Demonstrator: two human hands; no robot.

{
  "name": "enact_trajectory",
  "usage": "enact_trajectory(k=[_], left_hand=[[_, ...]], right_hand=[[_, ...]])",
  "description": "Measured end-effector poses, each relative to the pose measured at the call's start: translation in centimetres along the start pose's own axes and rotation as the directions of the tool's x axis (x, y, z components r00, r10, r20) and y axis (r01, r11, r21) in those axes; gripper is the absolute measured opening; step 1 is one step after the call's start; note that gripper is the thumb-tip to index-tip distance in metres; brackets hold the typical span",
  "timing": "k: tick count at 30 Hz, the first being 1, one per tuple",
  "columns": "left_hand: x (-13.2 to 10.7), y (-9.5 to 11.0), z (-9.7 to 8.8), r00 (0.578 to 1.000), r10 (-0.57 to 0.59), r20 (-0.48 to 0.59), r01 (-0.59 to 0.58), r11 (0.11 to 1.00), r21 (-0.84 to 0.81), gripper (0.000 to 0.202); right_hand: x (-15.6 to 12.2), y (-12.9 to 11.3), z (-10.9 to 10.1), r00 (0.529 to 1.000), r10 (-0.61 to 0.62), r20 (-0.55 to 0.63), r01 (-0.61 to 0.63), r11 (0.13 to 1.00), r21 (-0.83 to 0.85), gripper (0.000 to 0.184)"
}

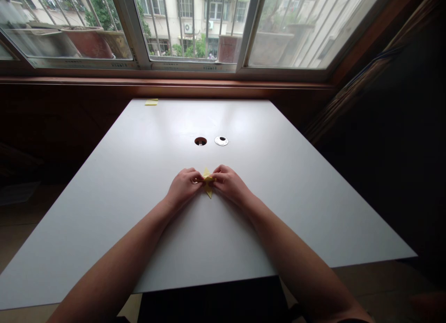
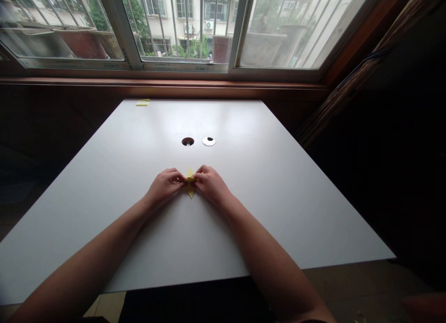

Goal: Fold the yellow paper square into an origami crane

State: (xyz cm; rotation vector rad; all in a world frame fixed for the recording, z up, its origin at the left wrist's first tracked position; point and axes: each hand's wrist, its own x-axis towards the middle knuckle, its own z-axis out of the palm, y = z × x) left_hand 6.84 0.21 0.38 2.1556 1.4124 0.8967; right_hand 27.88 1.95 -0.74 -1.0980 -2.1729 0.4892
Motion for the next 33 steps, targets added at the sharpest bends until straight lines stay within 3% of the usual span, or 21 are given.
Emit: enact_trajectory(k=[4, 10, 19, 24, 33], left_hand=[[0.0, 0.2, 0.3, 0.999, 0.037, -0.011, -0.036, 0.997, 0.074, 0.010], [0.2, 0.0, 0.2, 0.999, -0.021, 0.031, 0.022, 1.000, -0.016, 0.010], [0.4, -0.8, 0.1, 1.000, -0.020, 0.009, 0.020, 1.000, -0.019, 0.006], [0.6, -0.9, 0.1, 0.999, -0.039, 0.029, 0.040, 0.999, -0.023, 0.005], [0.9, -1.1, 0.2, 0.999, -0.027, 0.029, 0.027, 1.000, -0.015, 0.009]], right_hand=[[0.0, -0.1, 0.0, 1.000, -0.013, 0.003, 0.013, 1.000, -0.009, 0.022], [0.1, -0.1, 0.0, 0.999, -0.031, 0.017, 0.031, 0.999, -0.014, 0.020], [0.3, -0.5, -0.4, 0.998, 0.057, 0.037, -0.059, 0.997, 0.047, 0.013], [0.4, -0.7, -0.4, 0.994, 0.109, 0.011, -0.109, 0.992, 0.060, 0.010], [0.5, -0.8, -0.4, 0.997, 0.072, -0.038, -0.072, 0.997, 0.008, 0.011]])
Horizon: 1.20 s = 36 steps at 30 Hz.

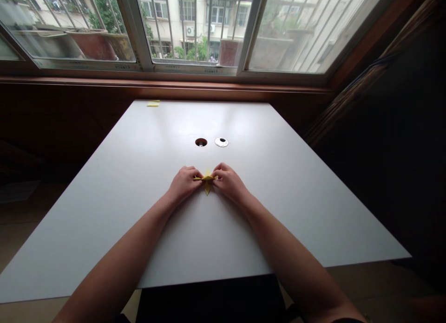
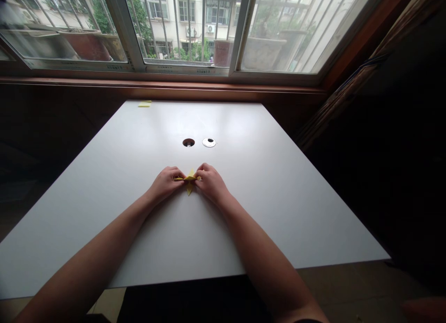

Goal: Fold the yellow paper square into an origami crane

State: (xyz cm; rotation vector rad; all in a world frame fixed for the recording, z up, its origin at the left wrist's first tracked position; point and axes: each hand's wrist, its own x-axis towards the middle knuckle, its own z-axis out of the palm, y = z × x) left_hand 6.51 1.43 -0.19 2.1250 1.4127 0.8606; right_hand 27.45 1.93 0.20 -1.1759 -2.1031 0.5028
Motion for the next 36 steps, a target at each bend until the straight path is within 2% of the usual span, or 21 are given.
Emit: enact_trajectory(k=[3, 7, 13, 24, 32, 36], left_hand=[[0.0, -0.2, -0.3, 1.000, 0.015, -0.004, -0.016, 0.997, -0.080, 0.013], [-0.1, -0.8, -1.0, 1.000, 0.014, -0.021, -0.019, 0.965, -0.261, 0.035], [-0.3, -1.2, -1.8, 0.993, -0.071, -0.094, 0.031, 0.929, -0.368, 0.030], [-0.4, -0.4, -2.0, 0.997, 0.002, -0.080, -0.025, 0.956, -0.293, 0.024], [-0.4, -0.7, -1.6, 0.989, 0.071, -0.131, -0.101, 0.965, -0.241, 0.024], [-0.4, -0.9, -1.4, 0.990, 0.071, -0.122, -0.100, 0.963, -0.249, 0.025]], right_hand=[[-0.1, 0.2, 0.0, 1.000, -0.008, -0.004, 0.008, 1.000, 0.009, 0.010], [-0.1, 0.7, 0.0, 1.000, 0.024, -0.016, -0.023, 0.999, 0.034, 0.007], [-0.1, 1.5, -0.1, 0.998, 0.063, -0.006, -0.063, 0.993, 0.096, 0.006], [-0.2, 0.7, -0.5, 0.999, 0.035, 0.013, -0.036, 0.998, 0.045, 0.007], [-0.2, 0.7, -0.2, 1.000, 0.005, 0.009, -0.006, 1.000, 0.021, 0.009], [-0.1, 0.6, 0.2, 0.999, -0.046, -0.002, 0.046, 0.999, -0.007, 0.008]])
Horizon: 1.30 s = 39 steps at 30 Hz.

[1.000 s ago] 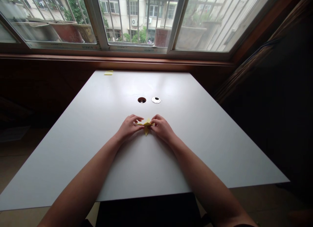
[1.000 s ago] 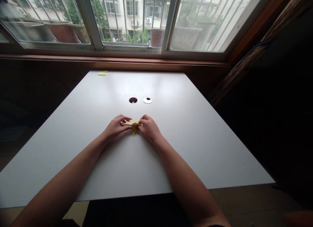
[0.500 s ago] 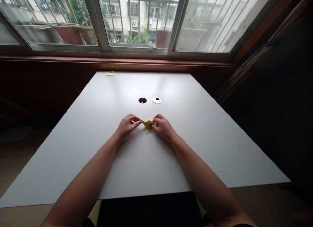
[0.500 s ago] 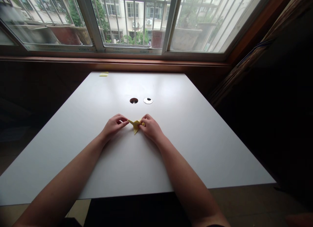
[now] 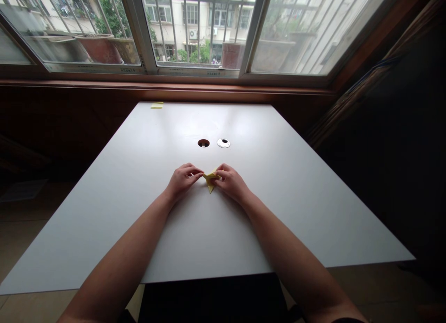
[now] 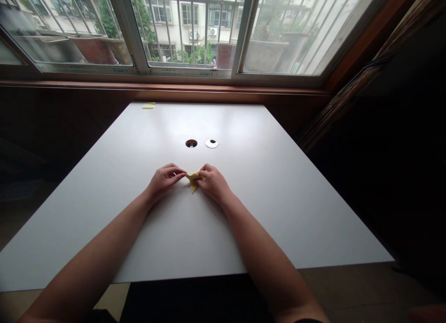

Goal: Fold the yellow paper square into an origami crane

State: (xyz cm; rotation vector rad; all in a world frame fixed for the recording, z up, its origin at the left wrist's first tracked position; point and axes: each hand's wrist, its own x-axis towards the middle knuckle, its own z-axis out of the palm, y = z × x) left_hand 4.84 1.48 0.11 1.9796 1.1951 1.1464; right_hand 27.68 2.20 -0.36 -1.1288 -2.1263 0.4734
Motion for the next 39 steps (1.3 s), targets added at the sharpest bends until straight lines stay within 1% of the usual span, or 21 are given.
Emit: enact_trajectory(k=[3, 6, 11, 14, 17, 20, 25, 34, 36, 39], left_hand=[[-0.04, 0.00, 0.00, 1.000, -0.005, 0.018, 0.006, 1.000, -0.017, 0.027], [-0.08, 0.25, -0.11, 0.999, 0.000, 0.051, 0.000, 1.000, 0.001, 0.027], [-0.10, 0.76, -0.22, 0.995, 0.010, 0.101, -0.014, 0.999, 0.037, 0.022], [-0.10, 0.83, -0.22, 0.996, 0.014, 0.092, -0.018, 0.999, 0.043, 0.021], [-0.12, 0.81, -0.21, 0.997, 0.014, 0.079, -0.018, 0.999, 0.049, 0.022], [-0.17, 0.78, -0.17, 0.997, 0.017, 0.076, -0.021, 0.998, 0.052, 0.020], [-0.27, 0.61, 0.04, 0.997, 0.029, 0.077, -0.033, 0.998, 0.060, 0.017], [-0.25, 0.53, 0.06, 0.997, 0.031, 0.074, -0.036, 0.997, 0.071, 0.016], [-0.31, 0.61, 0.06, 0.996, 0.029, 0.082, -0.034, 0.998, 0.054, 0.017], [-0.45, 0.51, 0.23, 0.993, 0.049, 0.105, -0.052, 0.998, 0.023, 0.020]], right_hand=[[0.14, 0.11, 0.17, 1.000, -0.024, -0.014, 0.024, 1.000, -0.017, 0.005], [0.19, 0.32, 0.15, 1.000, -0.016, -0.010, 0.016, 1.000, -0.005, 0.006], [0.09, 0.47, 0.09, 1.000, -0.029, 0.011, 0.028, 0.999, 0.040, 0.018], [-0.02, 0.35, -0.04, 1.000, -0.015, -0.001, 0.015, 0.998, 0.067, 0.021], [-0.16, 0.21, -0.30, 0.999, 0.034, -0.007, -0.033, 0.995, 0.097, 0.017], [-0.27, 0.17, -0.49, 0.999, 0.047, 0.004, -0.047, 0.993, 0.112, 0.016], [-0.24, 0.04, -0.45, 1.000, 0.003, -0.013, -0.001, 0.994, 0.112, 0.019], [-0.11, -0.01, -0.41, 0.998, -0.058, 0.031, 0.057, 0.997, 0.057, 0.025], [-0.13, 0.13, -0.33, 0.996, -0.079, 0.035, 0.078, 0.996, 0.042, 0.025], [-0.16, 0.22, -0.19, 0.997, -0.072, 0.040, 0.070, 0.997, 0.045, 0.022]])
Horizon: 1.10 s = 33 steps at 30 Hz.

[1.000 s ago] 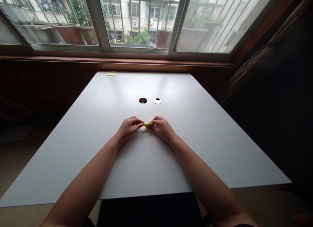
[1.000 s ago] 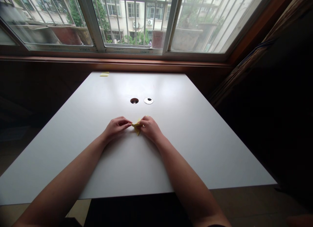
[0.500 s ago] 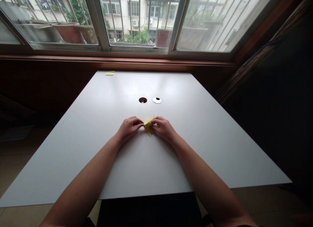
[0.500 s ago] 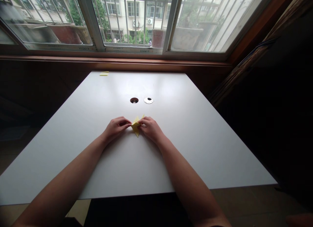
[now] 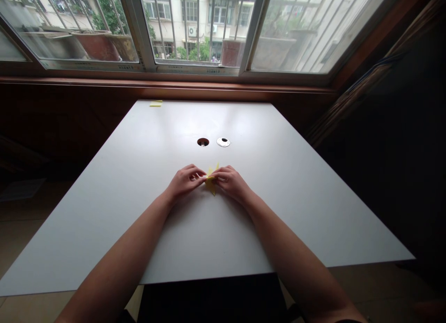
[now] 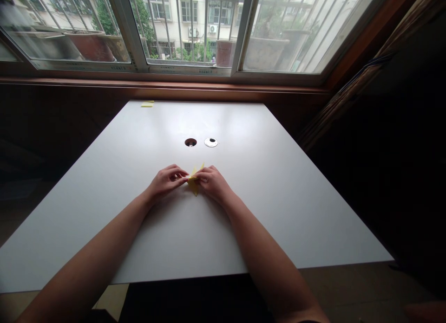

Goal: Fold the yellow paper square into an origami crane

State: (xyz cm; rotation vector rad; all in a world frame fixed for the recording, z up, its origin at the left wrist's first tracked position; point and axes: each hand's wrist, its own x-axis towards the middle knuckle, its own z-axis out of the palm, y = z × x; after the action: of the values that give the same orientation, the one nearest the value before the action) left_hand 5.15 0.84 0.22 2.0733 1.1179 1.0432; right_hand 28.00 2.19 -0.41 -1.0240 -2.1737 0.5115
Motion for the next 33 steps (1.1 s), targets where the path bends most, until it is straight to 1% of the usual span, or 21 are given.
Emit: enact_trajectory(k=[3, 6, 9, 11, 13, 16, 18, 21, 25, 29, 33], left_hand=[[-0.1, -0.3, 0.3, 0.998, 0.061, 0.029, -0.061, 0.998, 0.025, 0.019], [0.0, -0.7, 0.6, 0.996, 0.091, 0.020, -0.092, 0.994, 0.059, 0.014], [0.0, -0.8, 0.6, 0.997, 0.080, 0.000, -0.080, 0.995, 0.060, 0.012], [0.0, -0.8, 0.6, 0.998, 0.064, -0.009, -0.064, 0.997, 0.037, 0.012], [0.0, -0.8, 0.5, 0.999, 0.045, -0.012, -0.045, 0.999, 0.007, 0.013], [-0.1, -0.8, 0.5, 1.000, 0.025, -0.011, -0.026, 1.000, -0.011, 0.013], [-0.1, -0.8, 0.6, 1.000, 0.019, -0.013, -0.019, 1.000, -0.014, 0.013], [0.0, -1.0, 0.6, 1.000, 0.017, -0.012, -0.017, 1.000, -0.023, 0.012], [0.0, -1.1, 0.7, 0.999, 0.027, -0.020, -0.027, 1.000, -0.012, 0.010], [0.0, -1.0, 0.7, 0.999, 0.030, -0.024, -0.031, 0.999, -0.036, 0.010], [0.0, -0.8, 0.6, 0.999, 0.025, -0.036, -0.026, 0.999, -0.043, 0.009]], right_hand=[[0.0, 0.0, 0.1, 1.000, -0.004, 0.005, 0.003, 1.000, 0.023, 0.022], [-0.1, 0.0, 0.1, 1.000, 0.009, -0.020, -0.008, 0.998, 0.070, 0.024], [-0.2, 0.2, -0.1, 0.995, 0.079, -0.057, -0.072, 0.990, 0.123, 0.028], [-0.3, 0.3, -0.4, 0.991, 0.114, -0.075, -0.104, 0.986, 0.132, 0.027], [-0.4, 0.3, -0.7, 0.990, 0.119, -0.075, -0.109, 0.986, 0.125, 0.021], [-0.4, 0.0, -0.9, 0.994, 0.096, -0.059, -0.088, 0.988, 0.129, 0.012], [-0.4, 0.0, -0.8, 0.994, 0.091, -0.064, -0.082, 0.988, 0.131, 0.013], [-0.4, 0.3, -0.6, 0.993, 0.085, -0.077, -0.078, 0.992, 0.098, 0.019], [-0.4, 0.9, -0.4, 0.997, 0.015, -0.077, -0.016, 1.000, -0.005, 0.023], [-0.4, 0.7, -0.6, 0.999, -0.039, -0.038, 0.035, 0.996, -0.085, 0.025], [-0.5, 0.3, -0.8, 0.999, -0.046, 0.007, 0.047, 0.989, -0.143, 0.029]])
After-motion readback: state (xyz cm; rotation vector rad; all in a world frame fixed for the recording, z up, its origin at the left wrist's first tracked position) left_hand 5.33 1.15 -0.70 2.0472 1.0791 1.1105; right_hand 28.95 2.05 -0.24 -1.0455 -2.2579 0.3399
